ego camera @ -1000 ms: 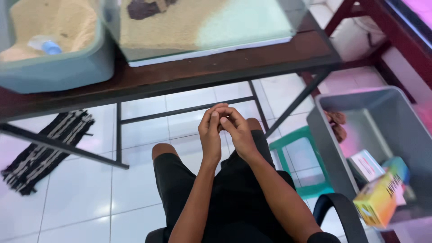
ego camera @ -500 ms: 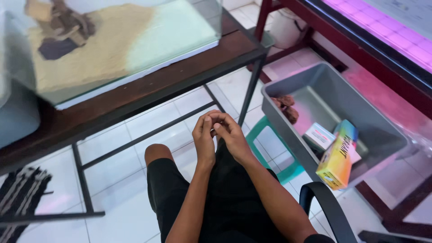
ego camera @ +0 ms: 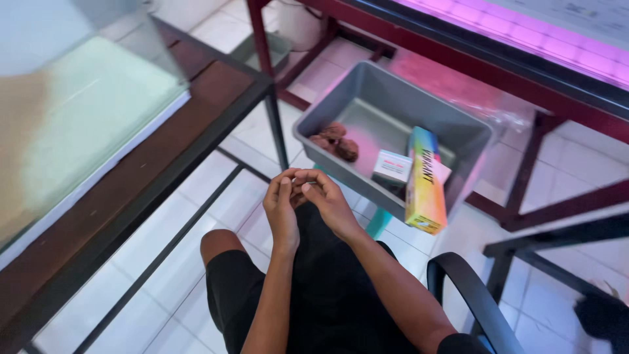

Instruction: The person places a decorative tree miniature into a glass tank, adds sand by hand from a container, spreads the sand around the miniature, and سپس adds decorative rocks.

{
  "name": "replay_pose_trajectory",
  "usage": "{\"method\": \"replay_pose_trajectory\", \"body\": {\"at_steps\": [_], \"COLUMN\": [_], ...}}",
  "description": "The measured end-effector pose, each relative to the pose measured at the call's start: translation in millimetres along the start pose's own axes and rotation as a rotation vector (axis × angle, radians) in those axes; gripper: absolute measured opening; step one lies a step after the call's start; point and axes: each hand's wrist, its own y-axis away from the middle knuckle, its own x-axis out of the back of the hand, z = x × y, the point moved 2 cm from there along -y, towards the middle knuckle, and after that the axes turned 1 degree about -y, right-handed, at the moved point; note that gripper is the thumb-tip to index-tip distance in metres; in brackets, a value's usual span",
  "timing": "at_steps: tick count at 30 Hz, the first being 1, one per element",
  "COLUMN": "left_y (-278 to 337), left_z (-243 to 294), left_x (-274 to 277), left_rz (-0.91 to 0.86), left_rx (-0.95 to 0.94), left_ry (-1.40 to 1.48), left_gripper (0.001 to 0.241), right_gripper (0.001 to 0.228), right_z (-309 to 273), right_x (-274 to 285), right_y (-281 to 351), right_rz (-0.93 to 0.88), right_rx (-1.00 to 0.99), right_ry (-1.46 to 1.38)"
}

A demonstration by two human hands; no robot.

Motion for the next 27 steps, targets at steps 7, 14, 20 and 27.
{"method": "replay_pose_trajectory", "body": {"at_steps": [7, 14, 20, 27], "left_y": [-22.2, -48.4, -82.5, -111.0], "left_z": [-35.0, -46.0, -60.7, -78.9], "left_x": [-30.1, -59.7, -70.8, -61.2], "left_rz": [-0.108, -0.141, -0.125, -0.140], "left_rx": [0.062, 0.078, 0.031, 0.177], "left_ry": [0.013, -0.027, -0.037, 0.053], "left_gripper": [0.025, 0.025, 0.031, 0.053], "right_gripper": [0.035, 0.036, 0.040, 0.063], "right_z": [-21.8, -10.3, 24.5, 119.1], "right_x": [36.0, 99.8, 147.7, 212.3], "right_y": [-5.6, -50.9, -114.8, -161.7], "right_rz": [0.124, 0.239, 0.319, 0.299], "right_rx": [0.000, -0.011, -0.016, -0.339], "right_ry": [0.099, 0.273, 0.599, 1.076]}}
